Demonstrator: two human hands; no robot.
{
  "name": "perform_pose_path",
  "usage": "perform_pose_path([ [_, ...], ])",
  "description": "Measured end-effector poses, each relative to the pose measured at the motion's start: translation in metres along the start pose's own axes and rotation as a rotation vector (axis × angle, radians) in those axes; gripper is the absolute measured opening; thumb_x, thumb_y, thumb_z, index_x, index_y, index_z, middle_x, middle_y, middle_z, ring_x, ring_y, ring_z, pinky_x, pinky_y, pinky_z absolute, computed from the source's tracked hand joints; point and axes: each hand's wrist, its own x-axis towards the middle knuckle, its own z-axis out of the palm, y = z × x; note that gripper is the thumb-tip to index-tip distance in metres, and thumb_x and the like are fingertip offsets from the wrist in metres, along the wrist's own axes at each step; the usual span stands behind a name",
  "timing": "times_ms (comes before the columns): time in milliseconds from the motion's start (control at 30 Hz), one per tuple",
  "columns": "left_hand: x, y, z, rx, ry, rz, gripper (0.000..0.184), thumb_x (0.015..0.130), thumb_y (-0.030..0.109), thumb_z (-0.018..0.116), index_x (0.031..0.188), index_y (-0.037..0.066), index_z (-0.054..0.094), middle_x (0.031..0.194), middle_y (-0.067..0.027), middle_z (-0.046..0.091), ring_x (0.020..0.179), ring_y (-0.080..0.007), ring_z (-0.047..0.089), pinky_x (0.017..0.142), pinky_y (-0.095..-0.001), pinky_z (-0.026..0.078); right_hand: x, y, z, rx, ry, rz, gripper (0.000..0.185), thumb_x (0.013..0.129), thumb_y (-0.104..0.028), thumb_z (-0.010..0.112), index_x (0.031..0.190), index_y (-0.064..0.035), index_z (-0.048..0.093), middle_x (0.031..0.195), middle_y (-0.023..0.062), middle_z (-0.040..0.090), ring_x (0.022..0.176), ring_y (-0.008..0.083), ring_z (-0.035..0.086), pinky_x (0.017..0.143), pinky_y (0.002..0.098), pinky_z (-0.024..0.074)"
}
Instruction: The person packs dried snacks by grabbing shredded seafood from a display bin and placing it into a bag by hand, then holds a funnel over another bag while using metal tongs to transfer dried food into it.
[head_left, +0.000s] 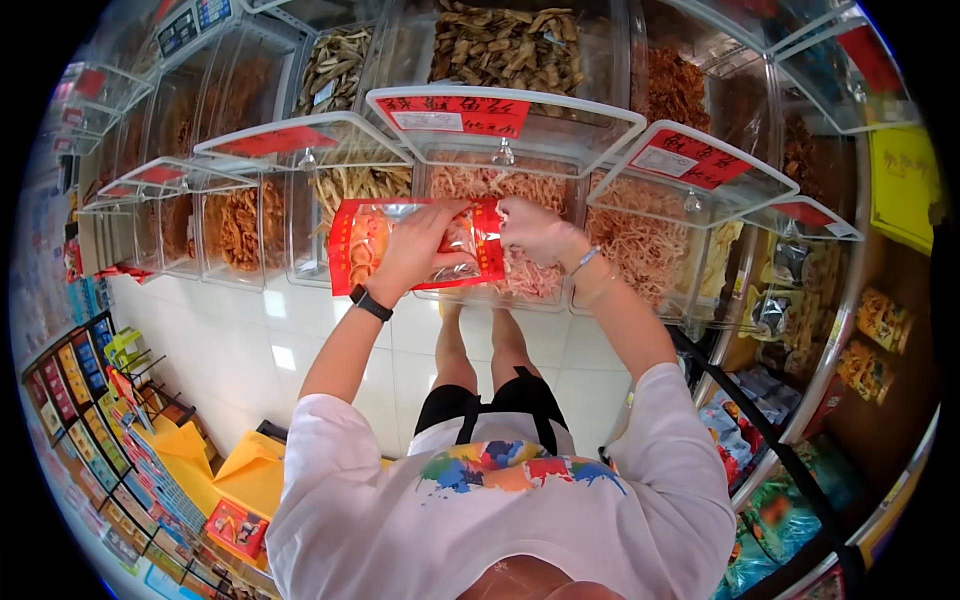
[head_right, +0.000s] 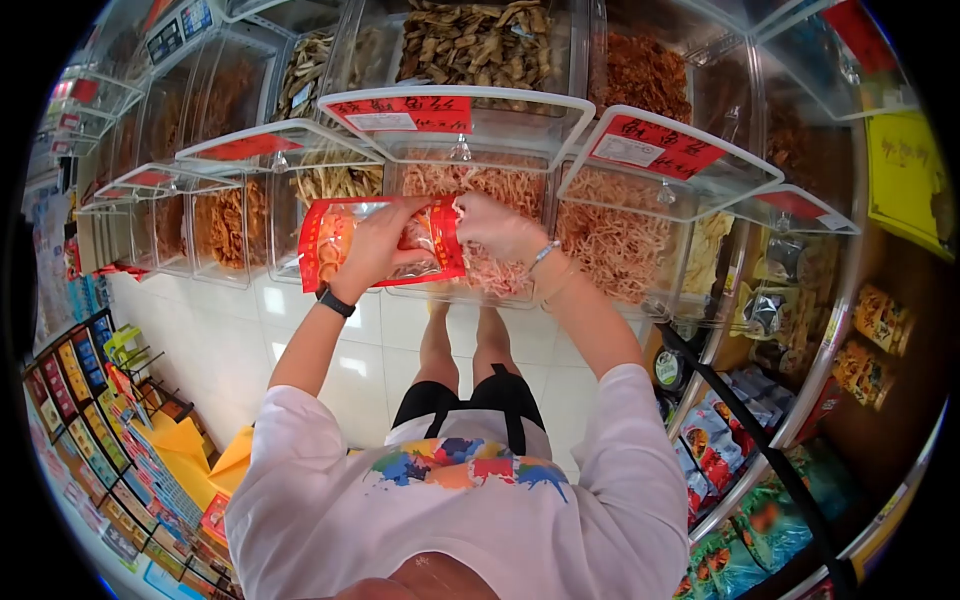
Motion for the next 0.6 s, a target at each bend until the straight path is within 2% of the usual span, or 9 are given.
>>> perform_pose_path([
  [67,0.002,0.006,-0.009,0.101,0.128,0.265,0.1,0.059,0.05,0.085,0.141,0.01,0.043,0.13,-0.0143,0.059,0.117,-0.0359,0.057,0.098,-0.0457,0.047,-0.012,-0.021,-0.006,-0.214,0.018,-0.06,0.027,0.08,-0.007,0.068,0.104,0.0055,0.064,0.094,0.0037,0.068,0.085,0.0112,0.058,0.077,0.0288,0.0481],
  [200,0.003,0.012,-0.001,-0.089,0.139,0.238,0.101,0.056,0.05,0.088,0.136,0.007,0.042,0.136,-0.0141,0.053,0.124,-0.037,0.052,0.104,-0.0461,0.043,0.002,0.011,-0.005,0.006,-0.008,-0.019,0.032,0.083,-0.009,0.066,0.112,0.0039,0.061,0.105,0.007,0.067,0.089,0.0119,0.058,0.083,0.0287,0.0482],
  [233,0.002,0.017,0.0,-0.113,0.121,0.205,0.089,0.063,0.048,0.085,0.131,0.005,0.046,0.134,-0.014,0.054,0.124,-0.0363,0.052,0.103,-0.0449,0.044,0.0,0.002,0.0,-0.006,-0.008,-0.013,0.032,0.083,-0.009,0.066,0.112,0.0039,0.061,0.105,0.007,0.067,0.089,0.0119,0.058,0.083,0.0287,0.0482],
  [333,-0.002,0.028,-0.001,-0.105,0.18,0.195,0.083,0.064,0.044,0.085,0.128,0.006,0.049,0.128,-0.0134,0.058,0.12,-0.0355,0.055,0.101,-0.0447,0.045,-0.012,-0.016,0.018,0.037,-0.094,-0.026,0.028,0.088,-0.01,0.064,0.113,0.0019,0.061,0.105,0.0067,0.067,0.09,0.0113,0.058,0.084,0.0273,0.0481],
  [400,-0.003,0.032,-0.002,-0.105,0.195,0.185,0.082,0.062,0.042,0.087,0.127,0.007,0.05,0.125,-0.0123,0.06,0.117,-0.035,0.056,0.099,-0.0443,0.046,-0.015,-0.023,0.022,-0.146,-0.043,0.158,0.023,0.091,-0.014,0.064,0.109,-0.0002,0.063,0.103,0.0048,0.067,0.09,0.0115,0.058,0.083,0.0274,0.0489],
  [433,-0.004,0.033,-0.002,-0.1,0.2,0.17,0.081,0.06,0.039,0.089,0.125,0.008,0.052,0.123,-0.0113,0.061,0.115,-0.0346,0.058,0.097,-0.044,0.047,-0.015,-0.027,0.025,-0.153,-0.041,0.155,0.023,0.091,-0.014,0.064,0.109,-0.0002,0.063,0.103,0.0048,0.067,0.09,0.0115,0.058,0.083,0.0274,0.0489],
  [500,-0.003,0.036,0.001,-0.097,0.241,0.191,0.08,0.061,0.039,0.088,0.125,0.008,0.052,0.122,-0.0103,0.062,0.115,-0.0341,0.058,0.099,-0.0442,0.047,-0.013,-0.035,0.032,-0.194,-0.155,-0.09,0.021,0.091,-0.015,0.067,0.107,-0.0017,0.064,0.101,0.0039,0.067,0.09,0.0128,0.06,0.082,0.0287,0.0503],
  [567,-0.001,0.035,0.005,-0.048,0.294,0.255,0.085,0.06,0.041,0.088,0.13,0.01,0.051,0.127,-0.0093,0.06,0.12,-0.0331,0.057,0.105,-0.0455,0.044,0.007,0.004,0.024,-0.089,-0.139,-0.169,0.023,0.09,-0.016,0.069,0.107,-0.0023,0.064,0.101,0.004,0.068,0.091,0.0134,0.06,0.082,0.0297,0.0507],
  [600,-0.001,0.034,0.0,-0.044,0.294,0.259,0.085,0.06,0.041,0.088,0.13,0.01,0.051,0.127,-0.0093,0.06,0.12,-0.0331,0.057,0.105,-0.0455,0.044,0.003,-0.009,0.028,-0.19,-0.091,-0.137,0.024,0.089,-0.016,0.07,0.107,-0.0026,0.064,0.101,0.0045,0.068,0.091,0.0136,0.06,0.081,0.03,0.0506],
])
